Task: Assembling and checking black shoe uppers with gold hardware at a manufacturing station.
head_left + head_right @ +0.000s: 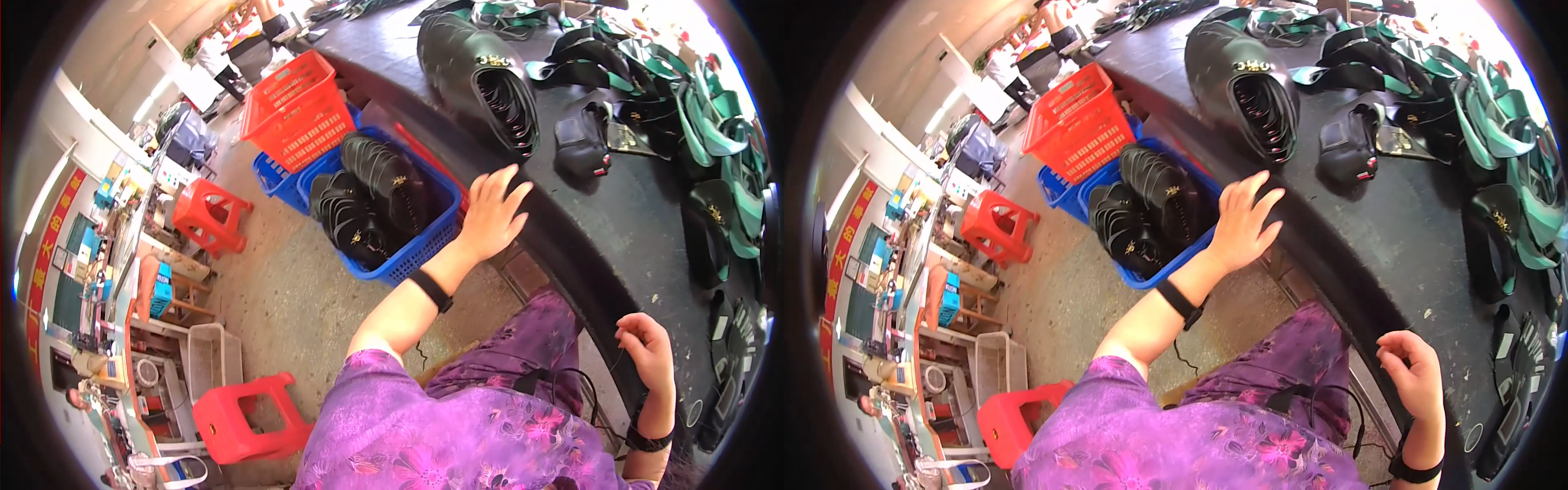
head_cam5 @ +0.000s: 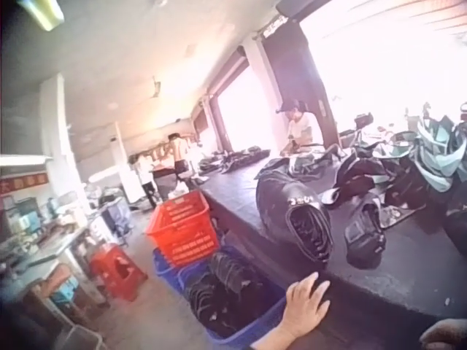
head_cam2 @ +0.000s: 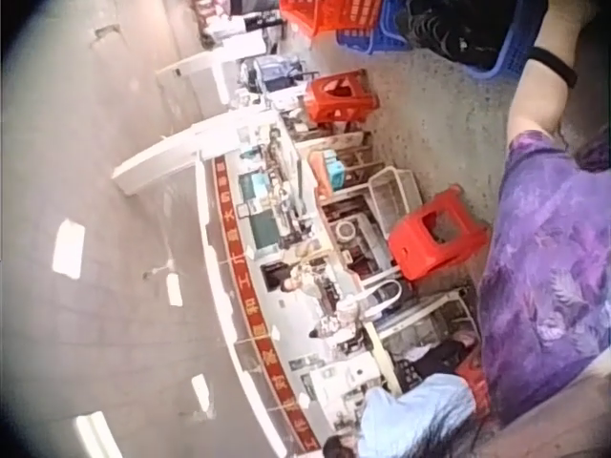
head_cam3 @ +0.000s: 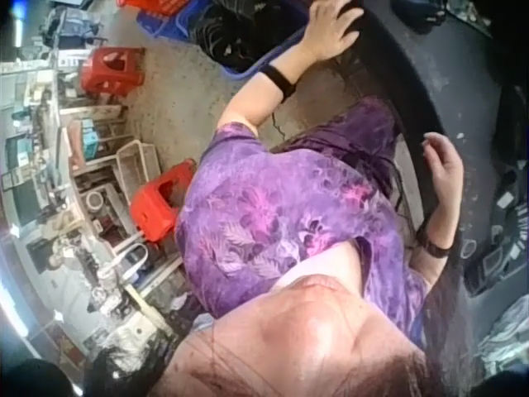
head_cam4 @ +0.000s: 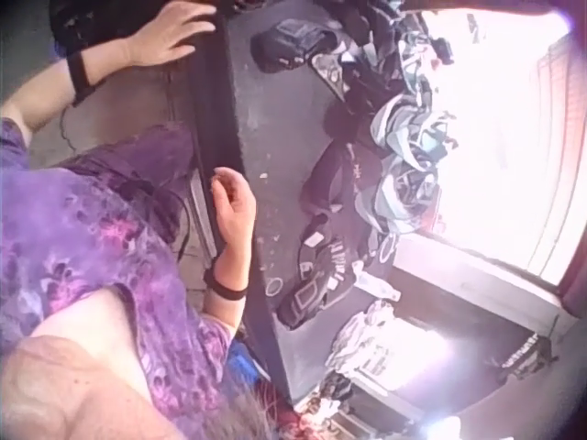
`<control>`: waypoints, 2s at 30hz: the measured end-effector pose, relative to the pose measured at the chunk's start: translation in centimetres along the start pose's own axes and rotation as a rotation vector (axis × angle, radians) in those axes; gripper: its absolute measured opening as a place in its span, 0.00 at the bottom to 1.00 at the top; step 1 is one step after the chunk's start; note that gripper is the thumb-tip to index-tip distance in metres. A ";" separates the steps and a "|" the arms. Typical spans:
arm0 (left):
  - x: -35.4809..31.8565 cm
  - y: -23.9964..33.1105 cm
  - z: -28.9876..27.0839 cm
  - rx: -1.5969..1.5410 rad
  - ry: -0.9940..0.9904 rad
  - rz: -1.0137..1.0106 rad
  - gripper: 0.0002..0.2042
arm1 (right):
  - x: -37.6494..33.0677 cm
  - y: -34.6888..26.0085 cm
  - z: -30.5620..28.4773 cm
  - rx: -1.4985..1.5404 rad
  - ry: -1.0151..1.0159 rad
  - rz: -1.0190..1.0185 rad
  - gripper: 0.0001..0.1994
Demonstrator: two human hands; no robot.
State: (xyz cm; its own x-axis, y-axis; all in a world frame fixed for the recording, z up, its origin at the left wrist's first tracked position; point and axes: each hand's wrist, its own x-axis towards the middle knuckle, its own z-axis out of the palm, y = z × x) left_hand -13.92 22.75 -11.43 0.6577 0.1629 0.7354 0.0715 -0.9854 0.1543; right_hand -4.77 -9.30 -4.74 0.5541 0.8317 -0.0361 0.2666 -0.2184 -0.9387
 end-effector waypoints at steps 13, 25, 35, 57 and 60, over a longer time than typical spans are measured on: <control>-31.0 -16.4 -11.9 -0.461 0.530 -2.101 0.20 | 4.8 -5.6 6.0 -0.878 -0.538 -0.473 0.23; -31.2 -24.0 -14.1 -0.897 0.867 -2.057 0.25 | 20.2 -3.4 23.0 -0.745 -0.888 -0.619 0.25; -30.7 -29.6 -10.4 -0.550 0.487 -2.027 0.44 | 30.9 6.0 35.8 -0.372 -0.948 -0.132 0.34; -41.5 -17.3 -23.1 -1.044 -1.094 -2.136 0.37 | 36.4 15.1 44.7 -0.651 -1.258 0.240 0.17; -41.5 -20.4 -24.3 -0.993 -1.243 -2.060 0.37 | 36.3 14.7 45.7 -0.611 -1.249 0.238 0.19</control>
State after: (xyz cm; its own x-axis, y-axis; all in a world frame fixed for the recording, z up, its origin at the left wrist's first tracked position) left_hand -60.90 37.28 -29.13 0.2131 -0.0687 -0.9746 0.8387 0.5246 0.1464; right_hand -16.81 40.99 -35.53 -0.3343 0.5722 -0.7489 0.7410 -0.3314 -0.5840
